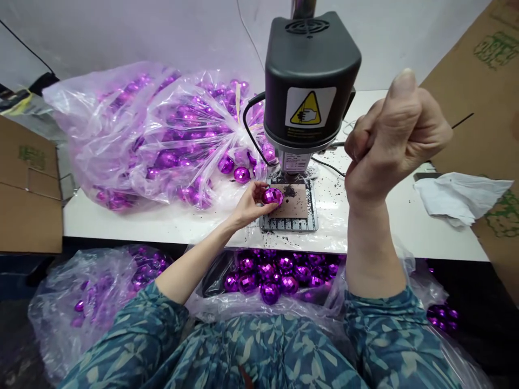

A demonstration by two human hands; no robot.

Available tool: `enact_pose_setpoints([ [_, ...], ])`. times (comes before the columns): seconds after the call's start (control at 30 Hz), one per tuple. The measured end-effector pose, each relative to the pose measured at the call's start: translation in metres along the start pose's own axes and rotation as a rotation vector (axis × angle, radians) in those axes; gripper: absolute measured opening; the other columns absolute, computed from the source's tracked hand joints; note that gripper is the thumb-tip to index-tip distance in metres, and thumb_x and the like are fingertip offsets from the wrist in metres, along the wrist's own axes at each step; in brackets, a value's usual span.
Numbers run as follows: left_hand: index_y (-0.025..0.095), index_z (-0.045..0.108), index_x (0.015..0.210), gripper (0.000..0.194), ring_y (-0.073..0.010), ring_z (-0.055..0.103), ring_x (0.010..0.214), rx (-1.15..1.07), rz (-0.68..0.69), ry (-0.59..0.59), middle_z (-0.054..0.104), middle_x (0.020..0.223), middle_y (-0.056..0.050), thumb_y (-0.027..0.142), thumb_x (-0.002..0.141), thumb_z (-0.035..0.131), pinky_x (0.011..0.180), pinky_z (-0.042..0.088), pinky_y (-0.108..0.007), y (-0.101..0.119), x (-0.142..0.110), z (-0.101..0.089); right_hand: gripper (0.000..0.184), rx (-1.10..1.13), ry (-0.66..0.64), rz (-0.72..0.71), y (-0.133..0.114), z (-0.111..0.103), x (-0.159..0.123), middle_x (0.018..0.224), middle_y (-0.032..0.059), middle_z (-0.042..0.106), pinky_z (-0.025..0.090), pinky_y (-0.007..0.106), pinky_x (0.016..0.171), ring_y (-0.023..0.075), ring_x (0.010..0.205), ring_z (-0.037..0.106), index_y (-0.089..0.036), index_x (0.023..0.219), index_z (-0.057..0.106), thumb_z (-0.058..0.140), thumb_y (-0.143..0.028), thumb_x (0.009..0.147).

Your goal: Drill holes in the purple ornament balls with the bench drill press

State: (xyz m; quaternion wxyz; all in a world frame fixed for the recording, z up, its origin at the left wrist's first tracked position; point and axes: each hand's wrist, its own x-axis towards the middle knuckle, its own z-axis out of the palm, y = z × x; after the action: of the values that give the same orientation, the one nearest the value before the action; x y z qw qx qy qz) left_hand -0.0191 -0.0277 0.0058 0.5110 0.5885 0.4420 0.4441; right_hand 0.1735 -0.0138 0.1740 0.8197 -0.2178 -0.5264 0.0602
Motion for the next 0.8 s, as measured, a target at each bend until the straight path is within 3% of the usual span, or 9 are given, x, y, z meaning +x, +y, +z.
enact_pose_setpoints([
  [0.17, 0.018, 0.062, 0.123, 0.052, -0.0183, 0.070, 0.095, 0.251, 0.153, -0.069, 0.070, 0.117, -0.010, 0.026, 0.075, 0.080, 0.084, 0.059, -0.033, -0.002, 0.012, 0.004, 0.046, -0.013, -0.009, -0.017, -0.001, 0.000, -0.001, 0.044, -0.0080, 0.032, 0.025, 0.018, 0.044, -0.0023, 0.038, 0.032, -0.017, 0.056, 0.032, 0.051, -0.031, 0.096],
  [0.37, 0.015, 0.060, 0.120, 0.051, -0.0158, 0.069, 0.085, 0.249, 0.086, -0.081, 0.072, 0.110, -0.011, 0.028, 0.075, 0.082, 0.077, 0.058, -0.030, -0.006, 0.019, 0.005, 0.049, 0.003, 0.013, -0.029, -0.001, 0.002, -0.001, 0.042, -0.0077, 0.030, 0.026, 0.022, 0.044, 0.0000, 0.037, 0.028, -0.019, 0.056, 0.029, 0.055, -0.036, 0.094],
  [0.53, 0.015, 0.063, 0.121, 0.053, -0.0154, 0.066, 0.083, 0.323, 0.113, -0.087, 0.072, 0.106, -0.008, 0.027, 0.074, 0.084, 0.076, 0.056, -0.030, -0.008, 0.021, 0.010, 0.052, -0.049, 0.014, -0.026, -0.003, 0.003, -0.001, 0.042, -0.0080, 0.028, 0.027, 0.021, 0.044, -0.0004, 0.037, 0.027, -0.019, 0.056, 0.026, 0.054, -0.046, 0.092],
  [0.67, 0.018, 0.067, 0.119, 0.052, -0.0175, 0.066, 0.089, 0.398, 0.178, -0.051, 0.069, 0.107, -0.008, 0.029, 0.073, 0.087, 0.078, 0.057, -0.033, -0.008, 0.020, 0.020, 0.055, -0.144, 0.000, 0.003, -0.003, 0.002, -0.001, 0.042, -0.0076, 0.025, 0.030, 0.020, 0.044, -0.0003, 0.037, 0.027, -0.020, 0.057, 0.024, 0.048, -0.053, 0.093],
  [0.8, 0.019, 0.068, 0.115, 0.050, -0.0197, 0.066, 0.093, 0.479, 0.209, 0.038, 0.065, 0.107, -0.007, 0.030, 0.071, 0.089, 0.080, 0.058, -0.035, -0.005, 0.016, 0.033, 0.055, -0.052, 0.015, -0.036, -0.002, 0.003, -0.001, 0.042, -0.0079, 0.025, 0.027, 0.021, 0.042, -0.0001, 0.036, 0.026, -0.020, 0.056, 0.024, 0.054, -0.051, 0.091],
])
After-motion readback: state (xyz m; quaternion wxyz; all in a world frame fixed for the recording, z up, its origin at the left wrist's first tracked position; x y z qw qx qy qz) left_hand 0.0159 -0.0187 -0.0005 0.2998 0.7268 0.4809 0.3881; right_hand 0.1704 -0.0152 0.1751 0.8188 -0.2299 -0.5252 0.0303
